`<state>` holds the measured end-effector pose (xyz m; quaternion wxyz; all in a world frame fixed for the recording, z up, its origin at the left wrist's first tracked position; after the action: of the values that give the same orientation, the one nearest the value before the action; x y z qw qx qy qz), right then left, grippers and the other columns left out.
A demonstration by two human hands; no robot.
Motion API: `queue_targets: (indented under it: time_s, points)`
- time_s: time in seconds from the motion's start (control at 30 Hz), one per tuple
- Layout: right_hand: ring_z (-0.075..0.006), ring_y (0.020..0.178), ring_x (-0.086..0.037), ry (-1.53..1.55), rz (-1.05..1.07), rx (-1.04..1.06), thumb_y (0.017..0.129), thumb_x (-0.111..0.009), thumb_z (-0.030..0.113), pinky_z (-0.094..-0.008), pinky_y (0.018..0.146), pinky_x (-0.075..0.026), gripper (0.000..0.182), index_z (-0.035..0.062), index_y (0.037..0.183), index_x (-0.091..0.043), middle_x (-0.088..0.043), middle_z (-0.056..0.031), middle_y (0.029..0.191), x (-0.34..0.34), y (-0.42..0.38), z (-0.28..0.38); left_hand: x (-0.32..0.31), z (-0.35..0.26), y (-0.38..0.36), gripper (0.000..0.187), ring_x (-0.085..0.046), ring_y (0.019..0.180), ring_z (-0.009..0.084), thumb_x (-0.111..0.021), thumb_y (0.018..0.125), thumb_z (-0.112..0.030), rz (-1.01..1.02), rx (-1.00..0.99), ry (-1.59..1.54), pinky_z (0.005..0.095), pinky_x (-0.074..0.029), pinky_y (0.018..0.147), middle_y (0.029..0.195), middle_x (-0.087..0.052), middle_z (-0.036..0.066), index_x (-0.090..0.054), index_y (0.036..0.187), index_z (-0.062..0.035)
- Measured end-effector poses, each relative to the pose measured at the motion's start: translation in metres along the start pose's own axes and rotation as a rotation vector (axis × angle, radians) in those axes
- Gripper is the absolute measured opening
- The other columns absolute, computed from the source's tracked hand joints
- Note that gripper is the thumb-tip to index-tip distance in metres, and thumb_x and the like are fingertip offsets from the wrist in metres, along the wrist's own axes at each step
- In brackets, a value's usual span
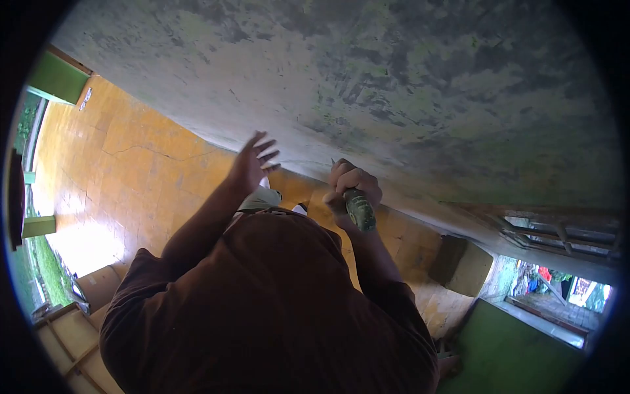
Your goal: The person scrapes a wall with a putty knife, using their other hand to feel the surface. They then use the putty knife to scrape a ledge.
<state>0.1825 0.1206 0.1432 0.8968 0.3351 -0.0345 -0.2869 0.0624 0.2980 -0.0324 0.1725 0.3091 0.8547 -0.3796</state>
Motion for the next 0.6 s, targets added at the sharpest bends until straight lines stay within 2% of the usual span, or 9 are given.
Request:
queue_targets:
  time_s: [0.07, 0.1, 0.17, 0.37, 0.43, 0.47, 0.5, 0.57, 0.6]
  points:
    - [-0.0145, 0.052, -0.042, -0.051, 0.043, 0.071, 0.085, -0.071, 0.031, -0.0304, 0.051, -0.037, 0.036, 0.0059, 0.077, -0.046, -0.043, -0.0024, 0.059, -0.004, 0.010, 0.005, 0.006, -0.035, -0.006, 0.068, -0.035, 0.131, 0.0323, -0.047, 0.093, -0.050, -0.123, -0.061, -0.152, 0.0547, -0.031, 0.105, 0.145, -0.031, 0.015, -0.024, 0.145, -0.0113]
    - [-0.0144, 0.048, -0.040, -0.073, 0.090, 0.231, 0.084, -0.071, 0.033, -0.0292, 0.046, -0.034, 0.038, 0.0055, 0.077, -0.046, -0.043, -0.0023, 0.056, -0.011, 0.017, 0.012, 0.008, -0.053, -0.008, 0.074, -0.031, 0.134, 0.0336, -0.045, 0.093, -0.053, -0.140, -0.112, -0.191, 0.0573, -0.028, 0.107, 0.148, -0.026, 0.016, -0.018, 0.147, -0.0117]
    - [-0.0143, 0.044, -0.039, -0.094, 0.131, 0.392, 0.083, -0.072, 0.036, -0.0281, 0.041, -0.030, 0.040, 0.0050, 0.076, -0.047, -0.043, -0.0022, 0.054, -0.021, 0.026, 0.023, 0.000, -0.093, -0.016, 0.082, -0.024, 0.139, 0.0348, -0.043, 0.093, -0.057, -0.083, -0.218, -0.191, 0.0588, -0.023, 0.109, 0.151, -0.019, 0.018, -0.006, 0.150, -0.0108]
    - [-0.0166, 0.041, -0.041, -0.177, 0.242, 0.553, 0.079, -0.075, 0.038, -0.0286, 0.039, -0.030, 0.043, 0.0061, 0.072, -0.047, -0.044, -0.0020, 0.053, -0.039, 0.040, 0.019, -0.018, -0.139, -0.012, 0.084, -0.028, 0.136, 0.0344, -0.042, 0.094, -0.057, 0.021, -0.230, -0.235, 0.0523, -0.023, 0.112, 0.144, -0.025, 0.022, -0.004, 0.149, -0.0067]
    - [-0.0170, 0.042, -0.042, -0.363, 0.201, 0.685, 0.077, -0.078, 0.038, -0.0291, 0.040, -0.033, 0.045, 0.0068, 0.069, -0.046, -0.044, -0.0028, 0.053, -0.030, 0.038, -0.001, -0.021, -0.138, -0.017, 0.082, -0.030, 0.134, 0.0344, -0.041, 0.094, -0.056, 0.034, -0.262, -0.207, 0.0509, -0.023, 0.113, 0.141, -0.028, 0.023, -0.005, 0.149, -0.0054]
    - [-0.0186, 0.043, -0.044, -0.363, 0.228, 0.497, 0.076, -0.079, 0.035, -0.0306, 0.043, -0.038, 0.044, 0.0077, 0.068, -0.046, -0.045, -0.0030, 0.053, -0.026, 0.046, -0.014, -0.019, -0.137, -0.017, 0.082, -0.030, 0.134, 0.0344, -0.041, 0.094, -0.056, 0.029, -0.258, -0.205, 0.0509, -0.023, 0.113, 0.141, -0.028, 0.023, -0.005, 0.149, -0.0054]
    - [-0.0186, 0.043, -0.044, -0.362, 0.230, 0.495, 0.076, -0.079, 0.035, -0.0306, 0.043, -0.038, 0.044, 0.0077, 0.068, -0.046, -0.045, -0.0030, 0.053, -0.028, 0.047, -0.011, -0.019, -0.137, -0.017, 0.081, -0.030, 0.134, 0.0345, -0.041, 0.095, -0.055, 0.032, -0.254, -0.215, 0.0511, -0.023, 0.113, 0.141, -0.028, 0.023, -0.006, 0.149, -0.0054]
    - [-0.0193, 0.047, -0.049, -0.299, 0.251, 0.667, 0.060, -0.078, 0.021, -0.0310, 0.042, -0.036, 0.032, 0.0102, 0.063, -0.048, -0.044, -0.0006, 0.057, -0.037, 0.041, 0.006, -0.016, -0.138, -0.016, 0.080, -0.029, 0.135, 0.0345, -0.040, 0.095, -0.055, 0.033, -0.252, -0.226, 0.0513, -0.023, 0.112, 0.142, -0.028, 0.023, -0.006, 0.149, -0.0054]
    - [-0.0193, 0.047, -0.049, -0.298, 0.251, 0.665, 0.060, -0.078, 0.021, -0.0310, 0.042, -0.036, 0.032, 0.0102, 0.063, -0.048, -0.044, -0.0006, 0.057, -0.036, 0.040, 0.006, -0.015, -0.139, -0.016, 0.080, -0.029, 0.135, 0.0344, -0.040, 0.095, -0.054, 0.037, -0.243, -0.234, 0.0512, -0.023, 0.112, 0.142, -0.028, 0.024, -0.006, 0.149, -0.0054]
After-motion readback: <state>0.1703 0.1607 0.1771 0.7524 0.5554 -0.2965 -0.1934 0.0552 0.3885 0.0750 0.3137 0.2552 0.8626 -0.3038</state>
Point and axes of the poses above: each hand's wrist, its own y-axis towards the middle knuckle, its own x-axis out of the back of the hand, z = x × y, the point moved 7 cm from there along y, towards the middle knuckle
